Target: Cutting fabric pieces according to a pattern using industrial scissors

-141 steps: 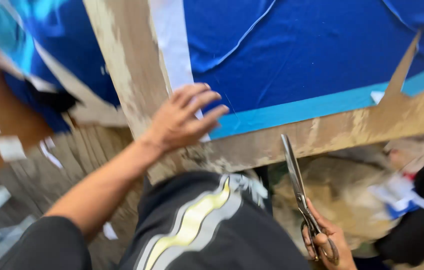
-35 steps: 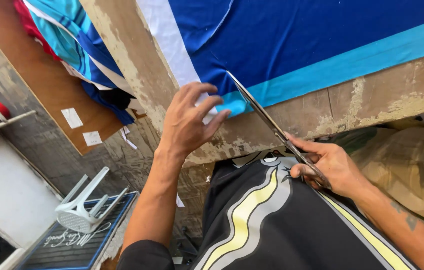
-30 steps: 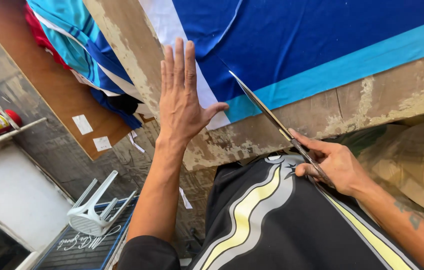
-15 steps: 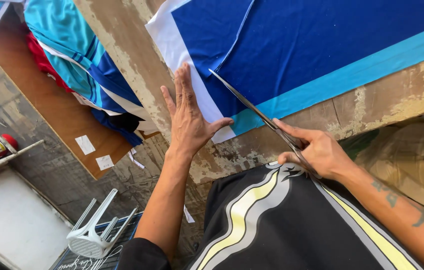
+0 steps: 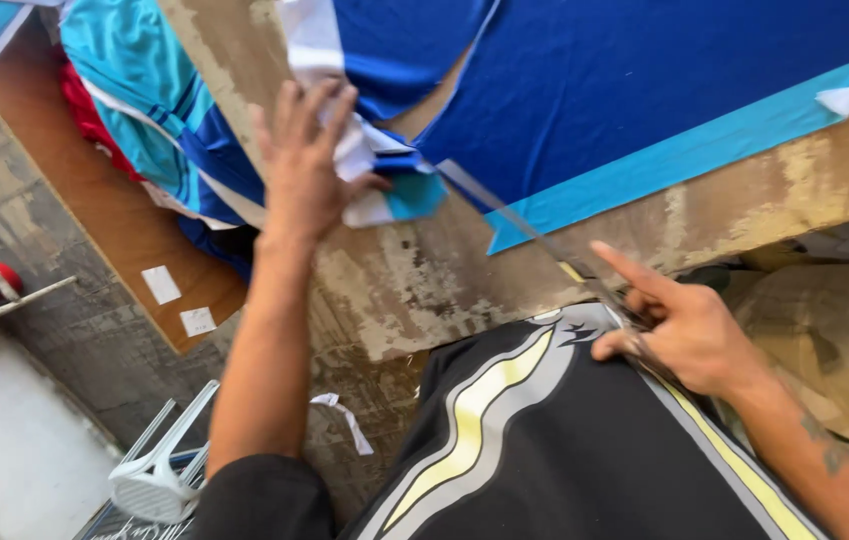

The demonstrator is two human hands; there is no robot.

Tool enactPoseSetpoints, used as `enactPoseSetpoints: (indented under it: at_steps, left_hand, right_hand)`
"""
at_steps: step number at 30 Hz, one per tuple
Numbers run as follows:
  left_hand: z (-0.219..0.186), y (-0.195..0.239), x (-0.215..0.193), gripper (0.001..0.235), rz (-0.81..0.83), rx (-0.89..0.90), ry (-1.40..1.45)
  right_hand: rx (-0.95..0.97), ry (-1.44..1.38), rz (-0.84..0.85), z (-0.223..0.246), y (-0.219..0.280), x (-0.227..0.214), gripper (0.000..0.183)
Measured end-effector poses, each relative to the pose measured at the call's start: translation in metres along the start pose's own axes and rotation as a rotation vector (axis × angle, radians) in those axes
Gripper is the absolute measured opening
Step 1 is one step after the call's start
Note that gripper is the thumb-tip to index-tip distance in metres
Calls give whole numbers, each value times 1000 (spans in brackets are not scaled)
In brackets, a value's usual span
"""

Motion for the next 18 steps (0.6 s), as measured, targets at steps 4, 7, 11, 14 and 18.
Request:
enactPoseSetpoints:
  at_steps: [4,7,11,14,18]
  left_hand:
    - [45,-58,-26,37,-338,203,-68]
    - [11,-106,-66,33,-122,-56,-84]
    - [-15,-120,-72,35,306,-410,-200]
    - [3,-96,-62,40,333,-400,-241]
    - [15,-63,-58,51,158,-289,-177]
  right_hand:
    - [-409,-431,-484,-103,52,-76,96]
    - [-201,-604,-759,-166,85,-153,85]
    - [-140,-336,-750,-177,128,-230,80]
    - [-322,-360,-541,-148,116,-254,81]
    - [-85,-448,-37,-104,45,-210,96]
Point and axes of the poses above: each hand's wrist, its own y-axis away from the middle knuckle, its own x-axis out of the palm, z = x × y, the point moved 9 cm from there along -y, towards the middle knuckle, and after that the axes turned 9 degrees about z, right-handed, at the moved point
